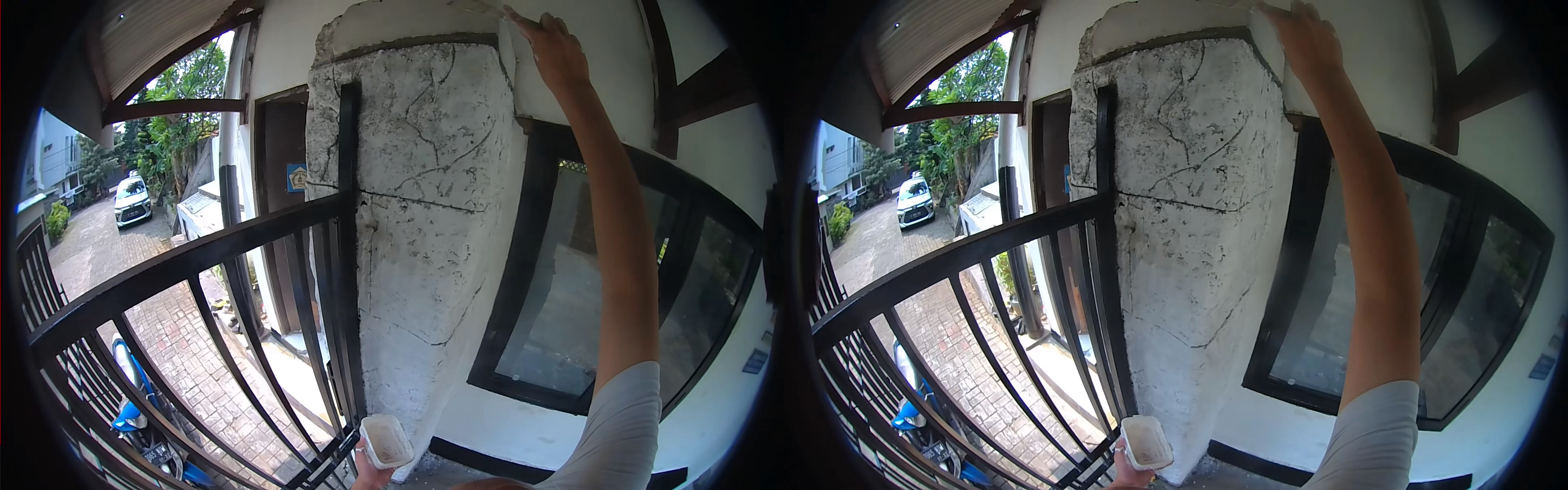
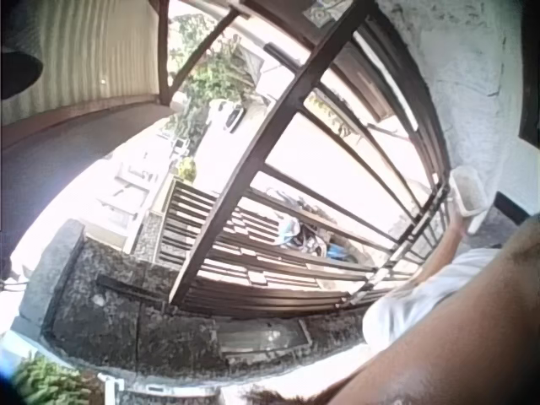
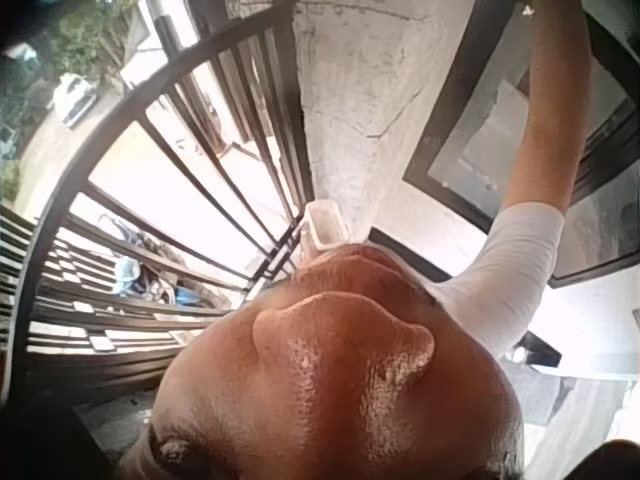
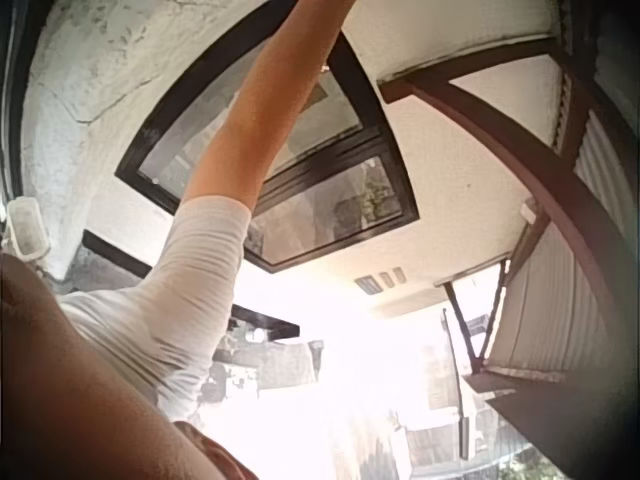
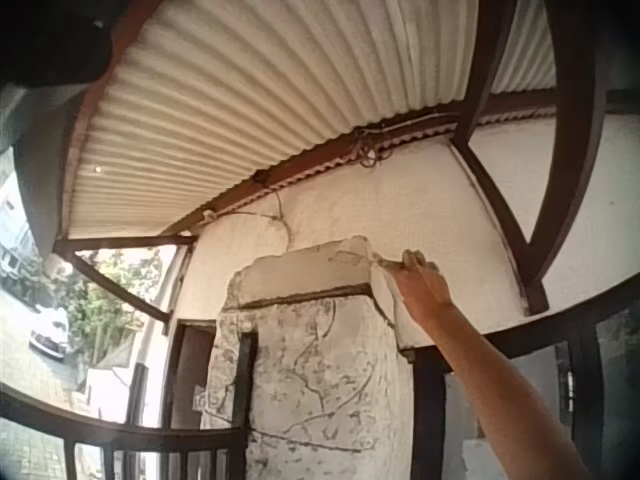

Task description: The person applies putty from a small container to a damaged exterior wall post using a putty knife.

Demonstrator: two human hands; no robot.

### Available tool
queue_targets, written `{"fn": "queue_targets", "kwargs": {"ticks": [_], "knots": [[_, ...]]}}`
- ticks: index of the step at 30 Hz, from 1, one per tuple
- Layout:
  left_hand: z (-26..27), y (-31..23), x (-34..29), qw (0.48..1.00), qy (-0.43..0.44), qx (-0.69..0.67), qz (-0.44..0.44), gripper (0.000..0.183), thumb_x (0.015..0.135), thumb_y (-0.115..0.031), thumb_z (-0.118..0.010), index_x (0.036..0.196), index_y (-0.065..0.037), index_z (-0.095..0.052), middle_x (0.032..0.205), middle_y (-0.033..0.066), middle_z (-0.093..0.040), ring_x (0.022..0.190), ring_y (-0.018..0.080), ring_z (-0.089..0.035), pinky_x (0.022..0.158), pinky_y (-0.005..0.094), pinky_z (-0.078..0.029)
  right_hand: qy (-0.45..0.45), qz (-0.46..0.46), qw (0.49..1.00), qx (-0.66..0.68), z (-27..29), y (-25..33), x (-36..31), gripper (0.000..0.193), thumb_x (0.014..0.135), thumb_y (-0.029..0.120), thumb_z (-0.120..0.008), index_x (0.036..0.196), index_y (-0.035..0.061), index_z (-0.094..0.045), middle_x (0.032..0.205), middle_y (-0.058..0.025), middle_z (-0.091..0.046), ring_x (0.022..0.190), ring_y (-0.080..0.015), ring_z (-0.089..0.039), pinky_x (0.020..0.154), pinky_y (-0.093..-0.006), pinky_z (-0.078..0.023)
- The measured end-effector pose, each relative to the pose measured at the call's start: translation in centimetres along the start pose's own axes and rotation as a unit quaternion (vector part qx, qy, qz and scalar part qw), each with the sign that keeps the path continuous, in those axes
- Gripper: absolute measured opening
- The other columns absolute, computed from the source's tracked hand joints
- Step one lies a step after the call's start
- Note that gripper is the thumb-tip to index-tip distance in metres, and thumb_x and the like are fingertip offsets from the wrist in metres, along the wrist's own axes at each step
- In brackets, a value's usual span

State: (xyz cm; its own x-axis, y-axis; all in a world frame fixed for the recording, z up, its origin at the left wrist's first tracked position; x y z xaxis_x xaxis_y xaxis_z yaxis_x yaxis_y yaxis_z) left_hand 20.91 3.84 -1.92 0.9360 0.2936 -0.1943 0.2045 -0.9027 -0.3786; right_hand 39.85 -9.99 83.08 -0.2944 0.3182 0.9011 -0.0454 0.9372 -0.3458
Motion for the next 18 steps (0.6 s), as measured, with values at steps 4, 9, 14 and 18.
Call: {"fn": "queue_targets", "kwargs": {"ticks": [4,9,14,18], "knots": [[-0.3,0.4,0.3,1.000,0.003,0.009,0.002,0.066,0.094,-0.060,-0.039,0.142,-0.018,-0.055,0.135,0.0064,-0.063,0.123,0.0347,-0.060,0.100,0.0604,-0.048,-0.001,0.013,1.000,0.021,0.6,0.5,-0.7,0.054,0.100,0.018,-0.061,0.147,0.0425,-0.052,0.107,-0.0095,-0.065,0.103,-0.0228,-0.067,0.084,-0.0390,-0.060],[-0.3,0.6,0.7,1.000,0.001,0.014,0.005,0.067,0.094,-0.061,-0.038,0.144,-0.019,-0.053,0.137,0.0063,-0.062,0.125,0.0344,-0.059,0.101,0.0603,-0.048,0.172,0.016,0.983,0.066,0.8,0.2,-0.2,0.062,0.093,0.009,-0.067,0.151,0.0202,-0.049,0.115,-0.0182,-0.067,0.112,-0.0302,-0.065,0.089,-0.0409,-0.058],[0.1,0.6,0.7,1.000,0.000,0.015,0.006,0.069,0.095,-0.063,-0.037,0.146,-0.020,-0.051,0.140,0.0062,-0.060,0.127,0.0340,-0.058,0.101,0.0602,-0.048,0.254,0.026,0.967,0.023,2.1,-0.7,-0.9,0.060,0.096,0.009,-0.060,0.153,0.0204,-0.046,0.118,-0.0214,-0.065,0.108,-0.0323,-0.067,0.087,-0.0426,-0.058],[0.0,0.1,0.5,0.999,0.028,0.021,0.000,0.070,0.095,-0.063,-0.036,0.147,-0.020,-0.051,0.140,0.0062,-0.060,0.127,0.0345,-0.058,0.102,0.0611,-0.048,0.068,0.053,0.994,0.068,7.6,-1.3,-1.2,0.057,0.096,0.010,-0.061,0.151,0.0209,-0.049,0.111,-0.0215,-0.068,0.101,-0.0348,-0.068,0.087,-0.0443,-0.057]]}}
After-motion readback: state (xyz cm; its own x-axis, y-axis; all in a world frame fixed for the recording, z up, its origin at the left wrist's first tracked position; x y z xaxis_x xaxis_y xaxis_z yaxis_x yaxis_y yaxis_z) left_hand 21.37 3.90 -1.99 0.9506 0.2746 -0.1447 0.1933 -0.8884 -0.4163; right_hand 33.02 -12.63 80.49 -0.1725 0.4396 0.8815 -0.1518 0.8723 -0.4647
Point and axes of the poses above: each hand's wrist, its own x-axis towards the middle knuckle, its own z-axis out of the back of the hand, y = z × x, the point moved 9 cm from there along x, towards the middle knuckle
